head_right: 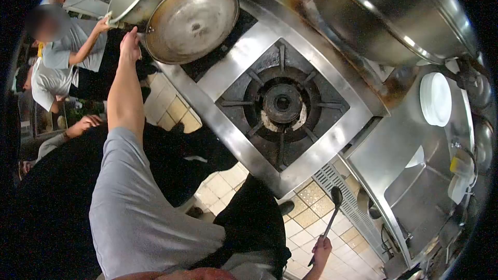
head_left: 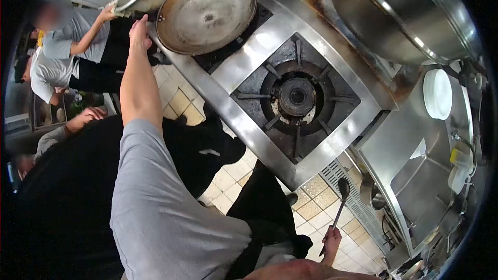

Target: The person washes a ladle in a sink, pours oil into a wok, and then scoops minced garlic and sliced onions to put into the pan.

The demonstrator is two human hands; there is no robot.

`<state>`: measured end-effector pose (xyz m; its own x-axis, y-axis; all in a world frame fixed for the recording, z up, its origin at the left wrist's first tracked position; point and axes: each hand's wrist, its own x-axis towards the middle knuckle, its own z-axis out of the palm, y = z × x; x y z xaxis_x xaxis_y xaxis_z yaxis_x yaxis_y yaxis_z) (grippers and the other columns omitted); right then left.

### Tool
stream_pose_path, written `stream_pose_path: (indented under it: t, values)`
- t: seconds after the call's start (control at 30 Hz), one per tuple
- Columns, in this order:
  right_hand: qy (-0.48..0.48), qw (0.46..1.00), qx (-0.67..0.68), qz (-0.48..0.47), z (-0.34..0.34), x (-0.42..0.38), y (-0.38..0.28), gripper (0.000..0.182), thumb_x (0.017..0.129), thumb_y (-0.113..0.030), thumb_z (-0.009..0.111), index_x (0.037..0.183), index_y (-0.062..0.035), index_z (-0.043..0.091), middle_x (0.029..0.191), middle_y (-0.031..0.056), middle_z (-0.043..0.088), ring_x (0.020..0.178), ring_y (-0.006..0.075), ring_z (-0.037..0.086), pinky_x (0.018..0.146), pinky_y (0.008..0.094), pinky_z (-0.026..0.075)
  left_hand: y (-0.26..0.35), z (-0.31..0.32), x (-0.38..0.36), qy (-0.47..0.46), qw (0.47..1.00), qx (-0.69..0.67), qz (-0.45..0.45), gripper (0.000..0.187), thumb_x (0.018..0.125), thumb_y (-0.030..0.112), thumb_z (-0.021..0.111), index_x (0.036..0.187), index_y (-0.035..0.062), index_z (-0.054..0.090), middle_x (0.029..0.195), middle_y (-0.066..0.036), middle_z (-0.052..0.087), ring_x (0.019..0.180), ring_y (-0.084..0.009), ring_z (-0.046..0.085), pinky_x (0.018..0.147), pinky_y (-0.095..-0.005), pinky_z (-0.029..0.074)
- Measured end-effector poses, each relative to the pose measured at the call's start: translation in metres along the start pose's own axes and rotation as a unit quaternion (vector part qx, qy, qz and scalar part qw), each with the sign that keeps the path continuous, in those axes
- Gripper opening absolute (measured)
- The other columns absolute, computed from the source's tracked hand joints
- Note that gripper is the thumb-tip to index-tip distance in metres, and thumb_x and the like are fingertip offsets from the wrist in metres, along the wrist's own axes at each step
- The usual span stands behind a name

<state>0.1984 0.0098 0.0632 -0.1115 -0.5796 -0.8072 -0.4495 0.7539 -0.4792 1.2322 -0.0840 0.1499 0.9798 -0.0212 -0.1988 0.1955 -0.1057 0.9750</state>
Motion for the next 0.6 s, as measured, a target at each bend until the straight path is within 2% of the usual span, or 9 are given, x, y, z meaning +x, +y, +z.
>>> stream_pose_path:
  t: [0.07,0.1,0.2,0.23,0.3,0.33,0.37,0.5,0.6]
  values:
    - [0.0,1.0,-0.007,0.015,0.005,-0.001,-0.006,0.023,0.097,-0.026,0.06,0.095,-0.0027,0.059,0.061,-0.0006,0.048,0.045,0.0074,0.046,0.039,0.0237,0.036,0.004,0.004,0.008,0.003,1.0,0.021,0.002,0.033,0.095,0.019,0.065,0.122,0.0028,0.059,0.128,-0.011,0.059,0.105,-0.0248,0.06,0.092,-0.0372,0.048]
    - [-0.001,1.0,-0.009,0.012,0.01,-0.001,-0.006,0.023,0.097,-0.026,0.06,0.095,-0.0027,0.059,0.061,-0.0006,0.048,0.045,0.0074,0.046,0.039,0.0237,0.036,0.006,0.008,0.013,0.006,1.0,0.018,0.003,0.033,0.095,0.019,0.065,0.122,0.0028,0.059,0.128,-0.011,0.059,0.105,-0.0248,0.06,0.092,-0.0372,0.048]
    - [-0.027,0.999,-0.024,-0.023,0.012,0.008,0.019,0.021,0.097,-0.024,0.06,0.095,-0.0033,0.059,0.061,-0.0019,0.048,0.047,0.0064,0.045,0.04,0.0228,0.037,0.015,0.018,-0.016,-0.088,0.967,0.106,0.214,0.062,0.081,0.034,0.079,0.121,-0.0045,0.05,0.104,-0.015,0.064,0.095,-0.0231,0.061,0.074,-0.0411,0.051]
    - [-0.034,0.999,0.007,-0.016,0.015,0.004,0.02,0.019,0.097,-0.023,0.06,0.095,-0.0032,0.059,0.061,-0.0023,0.048,0.047,0.006,0.044,0.04,0.0228,0.037,0.019,0.021,-0.024,-0.008,0.938,0.231,0.26,0.064,0.084,0.043,0.073,0.121,-0.0044,0.051,0.104,-0.017,0.066,0.096,-0.0259,0.063,0.094,-0.0507,0.045]
    - [-0.043,0.998,0.022,-0.032,0.016,0.003,0.039,0.02,0.098,-0.024,0.06,0.095,-0.0044,0.06,0.061,-0.0025,0.047,0.045,0.0074,0.044,0.04,0.0237,0.038,0.046,0.039,-0.099,0.027,0.868,0.277,0.411,0.063,0.087,0.049,0.069,0.124,0.0008,0.053,0.107,-0.011,0.065,0.105,-0.0261,0.061,0.115,-0.0551,0.015]
    - [-0.049,0.998,0.015,-0.026,0.016,0.001,0.046,0.02,0.098,-0.023,0.059,0.097,-0.003,0.06,0.061,-0.002,0.047,0.046,0.0076,0.045,0.04,0.0238,0.038,0.06,0.041,-0.123,-0.007,0.852,0.294,0.433,0.062,0.089,0.055,0.062,0.123,0.0031,0.054,0.107,-0.013,0.065,0.113,-0.0296,0.059,0.115,-0.0574,-0.008]
    - [-0.052,0.998,0.009,-0.018,0.014,-0.004,0.046,0.021,0.099,-0.023,0.059,0.098,-0.0015,0.06,0.062,-0.0016,0.048,0.046,0.0077,0.045,0.04,0.0239,0.038,0.084,0.046,-0.162,-0.062,0.833,0.369,0.407,0.061,0.091,0.055,0.058,0.121,0.0026,0.054,0.113,-0.017,0.064,0.122,-0.0322,0.055,0.114,-0.0625,-0.004]
    - [-0.039,0.998,0.009,-0.045,0.005,-0.024,0.061,0.024,0.097,-0.022,0.06,0.099,0.0014,0.06,0.064,0.0007,0.052,0.047,0.0083,0.047,0.042,0.0245,0.039,0.121,0.096,-0.267,0.026,0.585,0.417,0.695,0.061,0.092,0.054,0.057,0.119,-0.0014,0.054,0.126,-0.026,0.058,0.129,-0.0363,0.049,0.107,-0.0735,0.004]
    - [-0.026,0.995,0.069,-0.067,-0.01,-0.049,0.079,0.023,0.096,-0.023,0.061,0.099,0.0006,0.06,0.065,0.0009,0.053,0.048,0.0083,0.048,0.043,0.0244,0.039,0.149,0.109,-0.355,0.032,0.509,0.479,0.715,0.053,0.092,0.052,0.056,0.106,0.0004,0.059,0.116,-0.022,0.063,0.123,-0.036,0.052,0.101,-0.0781,0.014]
